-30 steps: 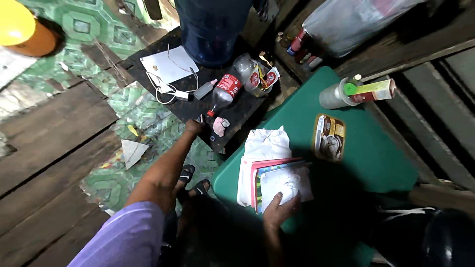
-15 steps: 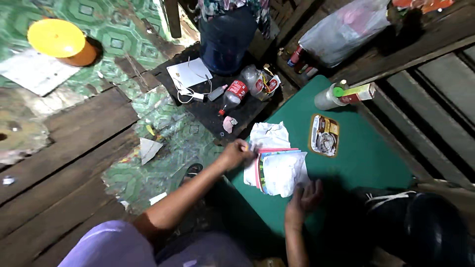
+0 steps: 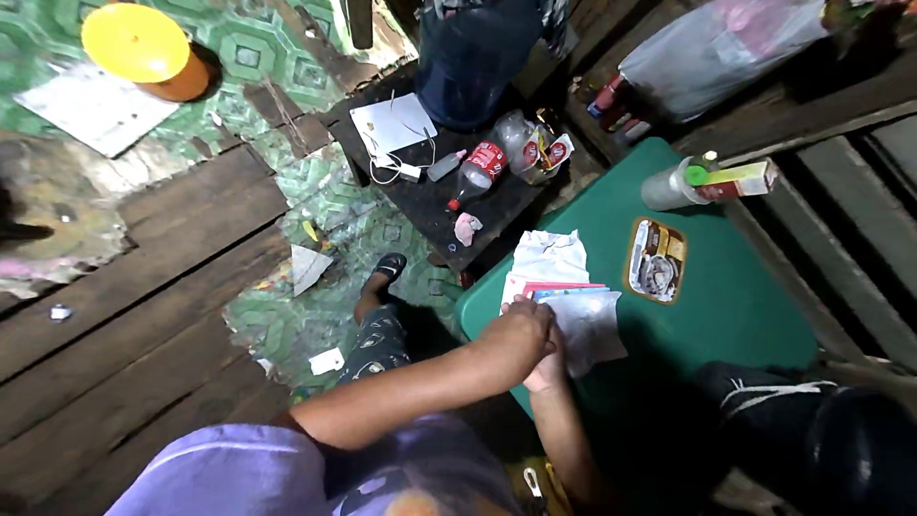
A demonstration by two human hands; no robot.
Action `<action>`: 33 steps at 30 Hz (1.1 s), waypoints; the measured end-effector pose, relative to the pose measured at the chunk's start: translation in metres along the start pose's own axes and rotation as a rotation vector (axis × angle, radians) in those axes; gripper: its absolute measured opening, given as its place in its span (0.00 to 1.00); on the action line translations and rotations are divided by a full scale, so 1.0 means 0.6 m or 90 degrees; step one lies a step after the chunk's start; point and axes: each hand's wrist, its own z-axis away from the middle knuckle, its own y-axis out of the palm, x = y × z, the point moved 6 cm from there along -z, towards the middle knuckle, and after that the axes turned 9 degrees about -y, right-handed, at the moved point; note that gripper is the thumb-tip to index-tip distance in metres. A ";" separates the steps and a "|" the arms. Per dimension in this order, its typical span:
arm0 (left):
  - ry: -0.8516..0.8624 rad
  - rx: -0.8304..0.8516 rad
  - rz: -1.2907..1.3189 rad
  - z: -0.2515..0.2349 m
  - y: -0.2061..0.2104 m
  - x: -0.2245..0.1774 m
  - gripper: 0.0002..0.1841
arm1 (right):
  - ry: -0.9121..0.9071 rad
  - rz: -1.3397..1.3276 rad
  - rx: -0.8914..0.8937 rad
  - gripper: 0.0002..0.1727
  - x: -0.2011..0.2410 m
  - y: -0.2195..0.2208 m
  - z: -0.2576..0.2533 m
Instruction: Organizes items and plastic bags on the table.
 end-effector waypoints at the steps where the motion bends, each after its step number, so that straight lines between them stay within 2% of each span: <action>1: 0.025 -0.003 0.034 -0.003 -0.026 0.013 0.27 | -0.005 -0.019 0.031 0.28 -0.011 0.004 -0.013; 4: 0.086 -0.062 0.145 -0.054 -0.103 0.088 0.20 | 0.049 -0.073 0.055 0.27 -0.042 0.028 -0.058; 8: -0.057 -0.176 0.210 -0.179 -0.223 0.249 0.16 | 0.111 0.010 0.027 0.25 -0.089 0.027 -0.111; 12: -0.205 -0.265 0.177 -0.327 -0.339 0.403 0.19 | 0.062 0.235 -0.030 0.20 -0.109 -0.001 -0.134; 16: -0.297 -0.300 0.153 -0.462 -0.433 0.501 0.20 | 0.049 0.353 -0.058 0.18 -0.105 0.000 -0.132; 21: -0.397 -0.339 0.197 -0.566 -0.505 0.532 0.24 | 0.102 0.381 -0.167 0.20 -0.106 0.006 -0.128; 25: -0.415 -0.404 0.217 -0.616 -0.502 0.535 0.22 | 0.099 0.382 -0.205 0.20 -0.100 0.015 -0.127; 28: -0.406 -0.432 0.227 -0.621 -0.491 0.532 0.21 | 0.098 0.367 -0.198 0.20 -0.107 0.005 -0.124; 31: -0.342 -0.496 0.247 -0.608 -0.489 0.516 0.23 | 0.110 0.353 -0.193 0.20 -0.111 -0.008 -0.128; 33: -0.224 -0.491 0.225 -0.597 -0.478 0.479 0.23 | 0.108 0.325 -0.184 0.18 -0.118 -0.016 -0.124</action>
